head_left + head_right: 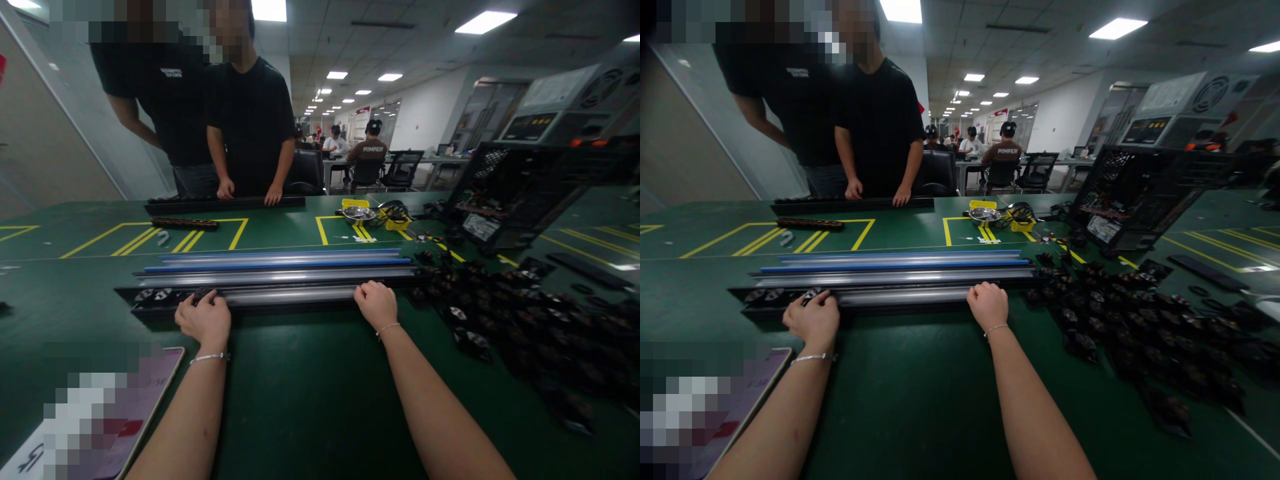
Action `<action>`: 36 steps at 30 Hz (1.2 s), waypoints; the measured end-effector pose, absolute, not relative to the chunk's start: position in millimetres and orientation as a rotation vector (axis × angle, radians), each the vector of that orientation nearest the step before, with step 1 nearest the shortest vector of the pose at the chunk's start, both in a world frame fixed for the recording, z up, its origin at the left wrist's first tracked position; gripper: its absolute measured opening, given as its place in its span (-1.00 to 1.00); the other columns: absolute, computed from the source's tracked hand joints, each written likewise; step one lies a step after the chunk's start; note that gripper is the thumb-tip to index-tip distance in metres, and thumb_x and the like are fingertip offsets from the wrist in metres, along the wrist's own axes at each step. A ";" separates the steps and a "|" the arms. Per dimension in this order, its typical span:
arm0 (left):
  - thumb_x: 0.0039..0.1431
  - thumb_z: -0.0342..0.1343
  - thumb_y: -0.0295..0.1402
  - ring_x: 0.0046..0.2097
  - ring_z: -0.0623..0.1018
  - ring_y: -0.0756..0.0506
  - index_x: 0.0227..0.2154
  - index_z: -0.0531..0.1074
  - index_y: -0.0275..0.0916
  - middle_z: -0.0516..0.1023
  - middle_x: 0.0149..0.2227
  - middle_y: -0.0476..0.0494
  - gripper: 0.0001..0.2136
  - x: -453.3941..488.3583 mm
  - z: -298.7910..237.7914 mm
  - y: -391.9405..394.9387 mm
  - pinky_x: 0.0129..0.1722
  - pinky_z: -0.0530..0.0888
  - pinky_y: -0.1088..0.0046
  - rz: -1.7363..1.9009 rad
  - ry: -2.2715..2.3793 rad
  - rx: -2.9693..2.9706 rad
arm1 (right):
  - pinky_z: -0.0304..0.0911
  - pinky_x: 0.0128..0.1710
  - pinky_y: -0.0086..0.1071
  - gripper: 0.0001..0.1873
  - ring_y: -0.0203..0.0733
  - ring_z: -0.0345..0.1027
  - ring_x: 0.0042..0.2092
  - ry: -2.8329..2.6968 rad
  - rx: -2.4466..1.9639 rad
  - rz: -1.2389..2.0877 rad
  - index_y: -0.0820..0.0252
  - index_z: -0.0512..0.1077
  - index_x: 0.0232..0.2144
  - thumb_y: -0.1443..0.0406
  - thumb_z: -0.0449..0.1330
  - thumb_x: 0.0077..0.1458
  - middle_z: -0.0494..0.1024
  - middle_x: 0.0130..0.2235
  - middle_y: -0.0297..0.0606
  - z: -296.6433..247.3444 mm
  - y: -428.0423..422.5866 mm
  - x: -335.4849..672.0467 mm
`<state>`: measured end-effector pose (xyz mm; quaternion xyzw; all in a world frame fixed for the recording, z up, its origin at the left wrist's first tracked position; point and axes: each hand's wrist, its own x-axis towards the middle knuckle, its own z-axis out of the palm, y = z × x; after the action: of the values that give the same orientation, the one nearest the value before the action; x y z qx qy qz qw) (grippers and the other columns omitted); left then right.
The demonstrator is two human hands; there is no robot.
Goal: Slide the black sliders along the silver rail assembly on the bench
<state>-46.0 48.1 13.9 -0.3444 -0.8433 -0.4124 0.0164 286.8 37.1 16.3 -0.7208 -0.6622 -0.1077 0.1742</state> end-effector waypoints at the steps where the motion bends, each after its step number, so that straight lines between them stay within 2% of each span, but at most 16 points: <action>1: 0.06 0.00 -0.30 0.19 0.17 -0.31 -0.19 0.54 -0.19 0.30 0.12 -0.19 -0.70 -45.4 14.8 47.8 0.12 0.21 0.04 -1.280 -2.625 -1.074 | -0.16 -0.39 -0.34 -0.64 -0.28 0.26 -0.30 -1.878 -2.048 -0.304 0.19 0.44 -0.57 0.25 -0.03 0.15 0.50 -0.38 -0.26 16.4 37.1 286.6; 36: 0.05 0.03 -0.30 0.12 0.24 -0.32 -0.23 0.56 -0.17 0.35 0.06 -0.19 -0.73 -47.1 -0.4 54.9 0.06 0.27 0.02 -1.280 -2.547 -1.131 | -0.17 -0.40 -0.34 -0.65 -0.28 0.25 -0.30 -1.860 -2.060 -0.302 0.19 0.45 -0.56 0.25 -0.03 0.15 0.49 -0.38 -0.26 14.8 38.4 286.7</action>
<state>-47.1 54.9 -0.4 -0.3685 -0.8300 -0.4171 0.0376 286.7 38.4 14.8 -0.7265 -0.6562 -0.1067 0.1739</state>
